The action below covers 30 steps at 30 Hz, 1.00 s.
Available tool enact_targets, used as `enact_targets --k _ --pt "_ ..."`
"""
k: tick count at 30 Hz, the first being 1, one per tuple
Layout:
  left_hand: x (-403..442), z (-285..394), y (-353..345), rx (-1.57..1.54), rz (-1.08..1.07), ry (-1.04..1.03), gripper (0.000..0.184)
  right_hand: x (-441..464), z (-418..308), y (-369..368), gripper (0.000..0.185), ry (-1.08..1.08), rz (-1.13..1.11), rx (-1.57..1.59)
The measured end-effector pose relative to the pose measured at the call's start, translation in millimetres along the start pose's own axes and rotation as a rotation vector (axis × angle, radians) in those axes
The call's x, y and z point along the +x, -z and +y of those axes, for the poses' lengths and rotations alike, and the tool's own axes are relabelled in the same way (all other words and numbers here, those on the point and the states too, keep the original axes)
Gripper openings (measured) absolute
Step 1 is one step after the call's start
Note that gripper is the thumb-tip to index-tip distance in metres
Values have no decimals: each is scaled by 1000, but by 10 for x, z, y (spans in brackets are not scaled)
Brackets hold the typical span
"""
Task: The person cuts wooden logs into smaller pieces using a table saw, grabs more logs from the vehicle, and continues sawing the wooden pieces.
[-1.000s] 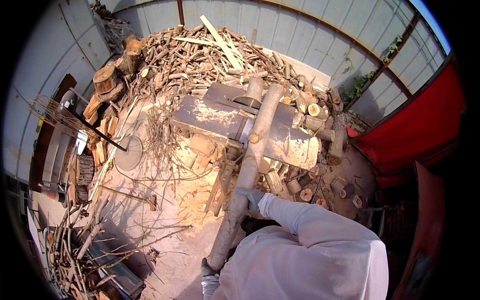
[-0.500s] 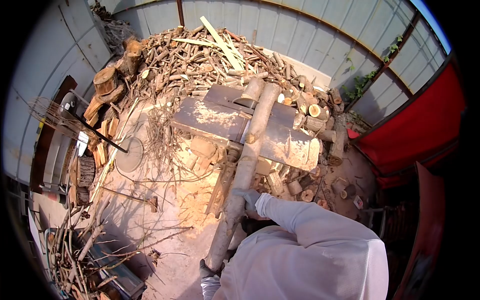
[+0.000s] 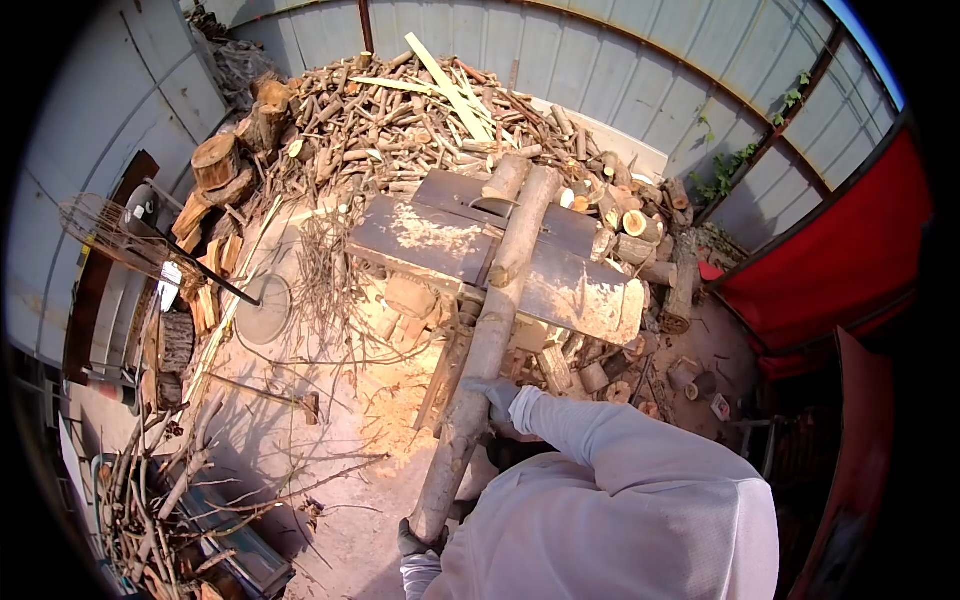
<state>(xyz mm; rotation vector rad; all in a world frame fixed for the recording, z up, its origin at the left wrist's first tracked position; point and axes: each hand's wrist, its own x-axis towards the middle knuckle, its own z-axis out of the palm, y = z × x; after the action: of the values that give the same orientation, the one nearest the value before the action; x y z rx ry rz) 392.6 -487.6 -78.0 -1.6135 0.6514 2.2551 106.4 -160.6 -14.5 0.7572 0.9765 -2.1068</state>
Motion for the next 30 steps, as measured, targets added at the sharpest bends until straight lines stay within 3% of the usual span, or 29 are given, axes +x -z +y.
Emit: enact_targets --k 3,5,9,12,13,15,17,18,19,23,30 --pt "-58 -8 -45 38 120 16 68 54 78 207 42 100 -58 -125" --pt "-61 -11 -35 37 107 15 68 -41 42 387 56 1175 -155 -1486" --pt "-45 -7 -49 9 64 11 67 -11 127 426 59 1132 -153 -1355" --pt "-37 -20 -53 -7 49 11 66 139 167 405 61 933 -146 -1297" --pt "-22 -9 -50 -11 40 12 65 192 189 336 58 597 -90 -863" --pt "-6 -15 -39 -20 22 11 65 172 178 330 55 266 -33 -428" --pt "-7 8 -7 -37 5 4 64 75 124 412 45 1003 -101 -1472" --pt "2 9 -39 -42 -5 11 64 -45 76 281 45 1003 -103 -1472" --pt "-3 14 -34 -52 -14 14 64 -267 -28 26 44 659 -91 -939" --pt "5 29 53 -94 -77 18 62 -127 -42 -120 45 -59 -26 171" --pt "-110 28 -63 -22 46 -53 58 -105 -11 -83 42 15 -45 93"
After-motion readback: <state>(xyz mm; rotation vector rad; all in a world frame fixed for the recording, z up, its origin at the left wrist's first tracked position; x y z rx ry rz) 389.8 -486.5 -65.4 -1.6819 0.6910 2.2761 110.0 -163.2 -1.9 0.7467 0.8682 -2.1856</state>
